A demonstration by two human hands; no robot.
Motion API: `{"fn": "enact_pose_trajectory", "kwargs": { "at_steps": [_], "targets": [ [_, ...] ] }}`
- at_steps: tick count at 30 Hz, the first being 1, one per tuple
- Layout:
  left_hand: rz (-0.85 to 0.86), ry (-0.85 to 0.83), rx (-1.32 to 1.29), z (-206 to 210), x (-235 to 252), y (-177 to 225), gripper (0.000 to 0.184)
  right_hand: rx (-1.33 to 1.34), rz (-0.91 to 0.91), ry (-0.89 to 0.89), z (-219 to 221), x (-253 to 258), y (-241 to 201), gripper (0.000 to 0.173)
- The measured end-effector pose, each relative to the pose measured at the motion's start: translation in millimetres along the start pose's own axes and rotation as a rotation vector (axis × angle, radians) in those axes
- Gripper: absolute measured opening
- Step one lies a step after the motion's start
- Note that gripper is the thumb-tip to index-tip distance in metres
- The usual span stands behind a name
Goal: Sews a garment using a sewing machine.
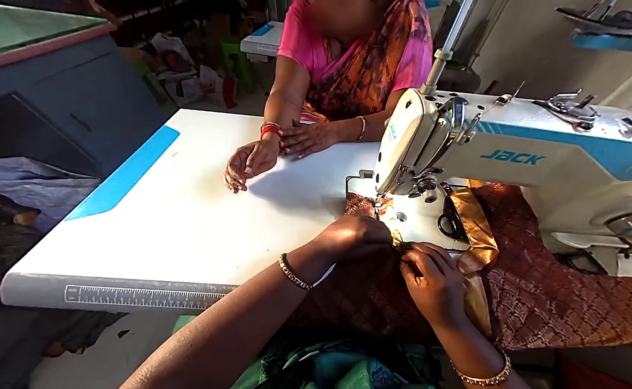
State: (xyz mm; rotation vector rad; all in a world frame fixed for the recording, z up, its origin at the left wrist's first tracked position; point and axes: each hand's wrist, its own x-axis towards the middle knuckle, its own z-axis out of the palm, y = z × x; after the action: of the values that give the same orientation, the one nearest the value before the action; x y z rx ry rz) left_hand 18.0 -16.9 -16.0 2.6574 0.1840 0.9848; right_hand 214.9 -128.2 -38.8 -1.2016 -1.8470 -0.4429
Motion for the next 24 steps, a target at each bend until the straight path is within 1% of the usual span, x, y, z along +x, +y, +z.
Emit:
{"fn": "enact_pose_trajectory", "kwargs": {
  "at_steps": [4, 8, 10, 11, 12, 14, 15, 17, 19, 21, 24],
  "targets": [
    [0.013, 0.017, 0.023, -0.1, 0.8, 3.3, 0.014, -0.025, -0.047, 0.025, 0.0, -1.8, 0.3, 0.011],
    [0.025, 0.008, 0.047, 0.1, 1.1, 7.3, 0.015, -0.028, -0.094, 0.040, 0.3, -1.7, 1.0, 0.011],
    [0.029, -0.017, 0.053, -0.4, 0.3, 8.2, 0.015, 0.005, -0.103, 0.019, 0.9, -0.7, 2.2, 0.011],
    [0.028, -0.039, 0.059, -0.4, -0.5, 8.7, 0.015, 0.029, -0.088, -0.009, 0.9, 0.7, 2.3, 0.010],
    [0.022, -0.070, 0.062, -0.3, -1.6, 9.5, 0.014, 0.057, -0.047, -0.056, 0.2, 1.8, 1.9, 0.015],
    [-0.013, -0.144, 0.067, -1.2, -2.4, 13.6, 0.012, 0.096, 0.079, -0.198, -3.0, 4.1, 1.0, 0.039],
    [-0.052, -0.172, 0.074, -1.7, -2.2, 17.4, 0.011, 0.095, 0.136, -0.267, -4.9, 5.0, 0.2, 0.045],
    [-0.152, -0.186, 0.093, -3.4, 0.0, 30.2, 0.011, 0.058, 0.197, -0.371, -10.0, 7.0, -3.6, 0.044],
    [-0.251, -0.168, 0.116, -2.2, -1.4, 41.5, 0.012, 0.027, 0.171, -0.412, -12.5, 7.3, -3.9, 0.039],
    [-0.342, -0.146, 0.109, 2.7, -6.8, 48.6, 0.015, 0.049, 0.158, -0.462, -16.3, 8.2, -2.8, 0.042],
    [-0.418, -0.121, 0.102, 9.0, -13.4, 53.9, 0.018, 0.103, 0.199, -0.571, -26.0, 17.0, -1.5, 0.052]
  ]
}}
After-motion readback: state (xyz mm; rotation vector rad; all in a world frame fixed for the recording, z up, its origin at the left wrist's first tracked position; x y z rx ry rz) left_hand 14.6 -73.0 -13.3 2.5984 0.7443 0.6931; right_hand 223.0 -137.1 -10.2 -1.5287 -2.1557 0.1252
